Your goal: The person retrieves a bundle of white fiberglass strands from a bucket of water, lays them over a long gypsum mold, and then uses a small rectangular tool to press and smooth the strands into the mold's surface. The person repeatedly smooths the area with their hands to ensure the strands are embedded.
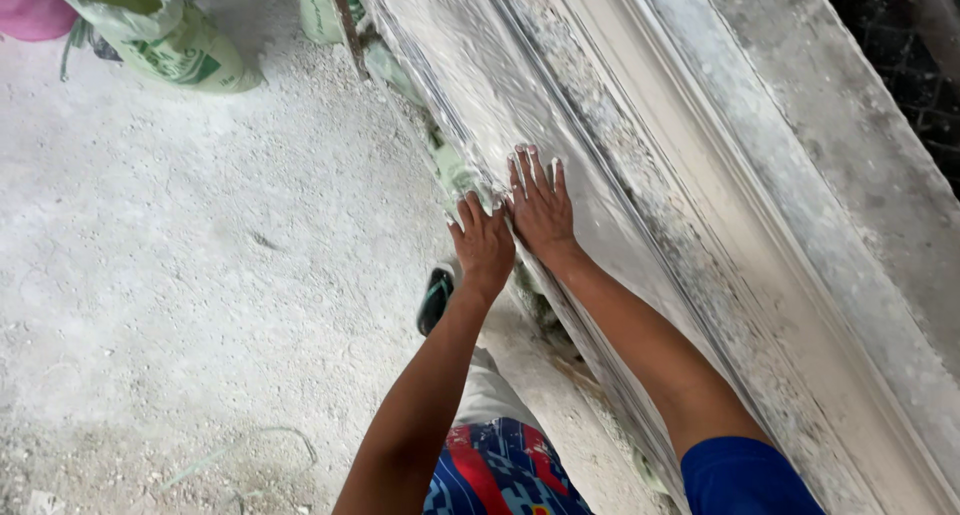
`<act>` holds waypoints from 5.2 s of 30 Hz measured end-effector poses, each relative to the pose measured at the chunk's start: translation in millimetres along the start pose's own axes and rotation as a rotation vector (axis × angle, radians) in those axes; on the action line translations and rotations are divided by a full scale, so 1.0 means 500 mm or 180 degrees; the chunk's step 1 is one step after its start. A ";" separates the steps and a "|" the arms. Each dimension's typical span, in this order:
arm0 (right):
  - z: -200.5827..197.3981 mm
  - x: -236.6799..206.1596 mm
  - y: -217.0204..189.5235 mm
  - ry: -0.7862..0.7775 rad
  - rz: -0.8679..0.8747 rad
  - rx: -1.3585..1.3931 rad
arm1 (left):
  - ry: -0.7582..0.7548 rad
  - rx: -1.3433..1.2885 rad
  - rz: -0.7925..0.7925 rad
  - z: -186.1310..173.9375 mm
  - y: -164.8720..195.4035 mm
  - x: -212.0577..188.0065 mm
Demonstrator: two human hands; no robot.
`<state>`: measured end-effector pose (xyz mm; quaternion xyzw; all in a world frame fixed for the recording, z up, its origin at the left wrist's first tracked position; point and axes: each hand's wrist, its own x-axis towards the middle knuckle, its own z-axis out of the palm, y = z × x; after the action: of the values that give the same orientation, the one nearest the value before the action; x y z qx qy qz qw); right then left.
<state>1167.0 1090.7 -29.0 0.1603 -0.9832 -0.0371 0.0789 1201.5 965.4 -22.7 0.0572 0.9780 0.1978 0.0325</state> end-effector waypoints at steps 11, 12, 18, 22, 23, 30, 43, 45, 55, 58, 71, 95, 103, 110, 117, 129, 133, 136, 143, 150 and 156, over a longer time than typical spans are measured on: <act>0.057 0.438 -0.054 -0.0014 0.0021 0.0142 | -0.0024 0.0079 -0.0090 -0.105 -0.209 0.373; 0.061 0.478 -0.049 -0.0033 0.0015 0.0109 | -0.0063 0.0028 -0.0114 -0.110 -0.221 0.405; 0.086 0.655 -0.081 -0.0087 0.0049 0.0193 | -0.0040 0.0151 -0.0041 -0.136 -0.317 0.571; 0.102 0.772 -0.100 -0.0200 0.0172 0.0118 | -0.0432 0.0451 0.0242 -0.185 -0.382 0.694; 0.101 0.803 -0.102 -0.0193 0.0229 0.0053 | -0.0409 0.0411 0.0368 -0.203 -0.396 0.734; 0.044 0.876 -0.053 -0.1532 0.2136 0.0428 | 0.0298 -0.2508 0.0543 -0.306 -0.428 0.936; 0.099 0.809 -0.018 -0.1543 0.3066 0.1093 | 0.0570 -0.2425 0.1007 -0.313 -0.426 0.861; 0.086 0.755 -0.005 -0.1571 0.3078 0.1170 | 0.0378 -0.2524 0.0877 -0.320 -0.424 0.829; 0.006 0.305 0.054 -0.1419 0.3093 0.0916 | 0.0519 -0.2384 0.0981 -0.289 -0.293 0.568; -0.017 0.147 0.081 -0.1370 0.3103 0.0948 | 0.0608 -0.2236 0.1126 -0.266 -0.216 0.436; -0.075 -0.603 0.192 -0.1321 0.3014 0.1047 | 0.0495 -0.1746 0.1190 -0.086 0.160 -0.240; -0.226 -2.039 0.398 -0.1167 0.3001 0.0886 | -0.0083 -0.2034 0.1744 0.241 0.817 -1.399; -0.257 -2.543 0.479 -0.0949 0.2689 0.0471 | 0.0163 -0.2006 0.1799 0.442 1.093 -1.795; -0.316 -3.006 0.520 -0.1132 0.2777 0.0630 | -0.0207 -0.1948 0.1885 0.529 1.286 -2.161; -0.346 -3.325 0.571 -0.1639 0.2775 0.0467 | -0.0372 -0.1796 0.1659 0.513 1.361 -2.298; -0.386 -3.358 0.517 -0.2335 0.1111 -0.0361 | -0.0224 -0.1531 0.1334 0.515 1.323 -2.359; -0.409 -3.267 0.499 -0.2583 0.1154 -0.0015 | -0.0100 -0.1579 0.1226 0.500 1.295 -2.361; -0.396 -3.160 0.486 -0.1952 0.0886 0.0041 | -0.0003 -0.1569 0.1149 0.486 1.274 -2.355; -0.354 -2.848 0.448 -0.1072 0.0621 0.0259 | 0.0133 -0.1689 0.0819 0.440 1.177 -2.283; -0.298 -2.442 0.389 -0.0416 0.0326 0.0218 | 0.0451 -0.1813 0.0624 0.415 0.989 -2.098; -0.223 -2.076 0.341 -0.0317 0.0361 0.0248 | 0.0584 -0.1631 0.0689 0.332 0.774 -1.862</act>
<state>2104.6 1579.9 -51.2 0.1053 -0.9941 -0.0022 0.0255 2176.9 1266.8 14.0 0.1331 0.8833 0.4450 -0.0640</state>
